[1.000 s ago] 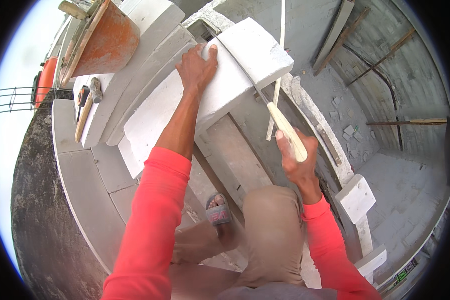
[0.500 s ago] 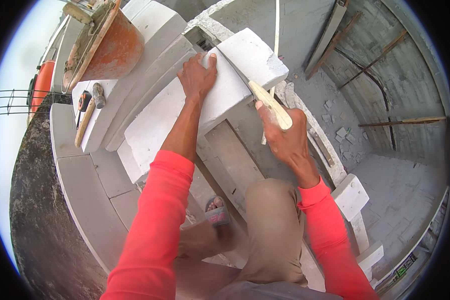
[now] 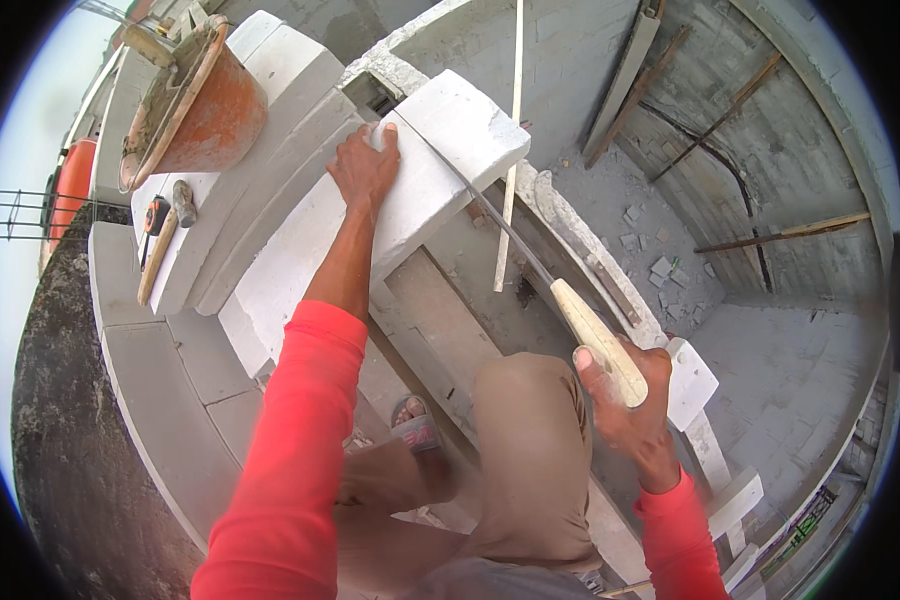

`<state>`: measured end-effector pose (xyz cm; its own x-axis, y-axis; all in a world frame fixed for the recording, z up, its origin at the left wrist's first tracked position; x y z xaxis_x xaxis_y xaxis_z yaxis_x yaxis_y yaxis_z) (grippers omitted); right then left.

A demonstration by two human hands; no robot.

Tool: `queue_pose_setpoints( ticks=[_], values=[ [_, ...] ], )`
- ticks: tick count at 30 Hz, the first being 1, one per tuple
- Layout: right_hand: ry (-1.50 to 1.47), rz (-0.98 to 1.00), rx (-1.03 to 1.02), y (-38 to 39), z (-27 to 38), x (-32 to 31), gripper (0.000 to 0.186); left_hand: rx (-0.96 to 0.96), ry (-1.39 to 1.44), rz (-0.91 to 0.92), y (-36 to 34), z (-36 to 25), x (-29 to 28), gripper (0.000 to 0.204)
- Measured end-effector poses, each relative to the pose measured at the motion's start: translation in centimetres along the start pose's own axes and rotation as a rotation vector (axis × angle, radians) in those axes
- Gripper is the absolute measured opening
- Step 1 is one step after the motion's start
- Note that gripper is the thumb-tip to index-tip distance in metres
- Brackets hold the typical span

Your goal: The person measures a wall section, cuts a white tile with a hand saw, applies mortar with a trowel, and places the tile onto the wall. The person repeats the process with additional tiles.

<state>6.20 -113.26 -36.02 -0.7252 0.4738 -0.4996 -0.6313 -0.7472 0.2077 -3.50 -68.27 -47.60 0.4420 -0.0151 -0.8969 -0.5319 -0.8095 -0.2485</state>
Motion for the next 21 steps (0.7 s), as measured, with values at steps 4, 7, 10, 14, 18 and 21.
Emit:
queue_pose_setpoints(
  ticks=[4, 7, 10, 14, 18, 21],
  values=[
    [-0.173, -0.063, -0.044, 1.0, 0.7, -0.2, 0.026, 0.059, 0.007, 0.005, 0.5, 0.2, 0.6, 0.064],
    [-0.031, -0.238, 0.054, 0.0, -3.7, -1.0, 0.023, 0.029, -0.005, -0.001, 0.8, 1.0, 0.8, 0.064],
    [-0.012, -0.108, -0.029, 0.5, -6.3, -0.5, 0.032, -0.009, -0.013, -0.028, 0.7, 1.3, 0.2, 0.064],
    [-0.146, -0.115, -0.050, 3.6, -4.8, -1.2, 0.029, 0.011, -0.024, -0.024, 0.7, 0.9, -0.1, 0.064],
    [-0.226, -0.102, -0.016, -3.0, -1.0, 2.5, 0.028, 0.012, 0.025, -0.018, 0.7, 1.1, 0.1, 0.063],
    [-0.417, -0.047, 0.054, -11.9, -0.3, 7.6, 0.044, -0.008, 0.004, -0.020, 0.8, 1.2, -0.2, 0.061]
  ],
)
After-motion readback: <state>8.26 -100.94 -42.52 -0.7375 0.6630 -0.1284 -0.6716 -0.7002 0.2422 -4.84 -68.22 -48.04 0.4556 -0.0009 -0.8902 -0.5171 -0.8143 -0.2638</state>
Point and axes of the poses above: each hand's wrist, its own y-axis away from the middle knuckle, its own x-axis out of the palm, z = x × y, the point moved 8 cm from there along -y, towards the middle knuckle, and after that the axes turned 11 degrees about x, right-handed, at the moved point
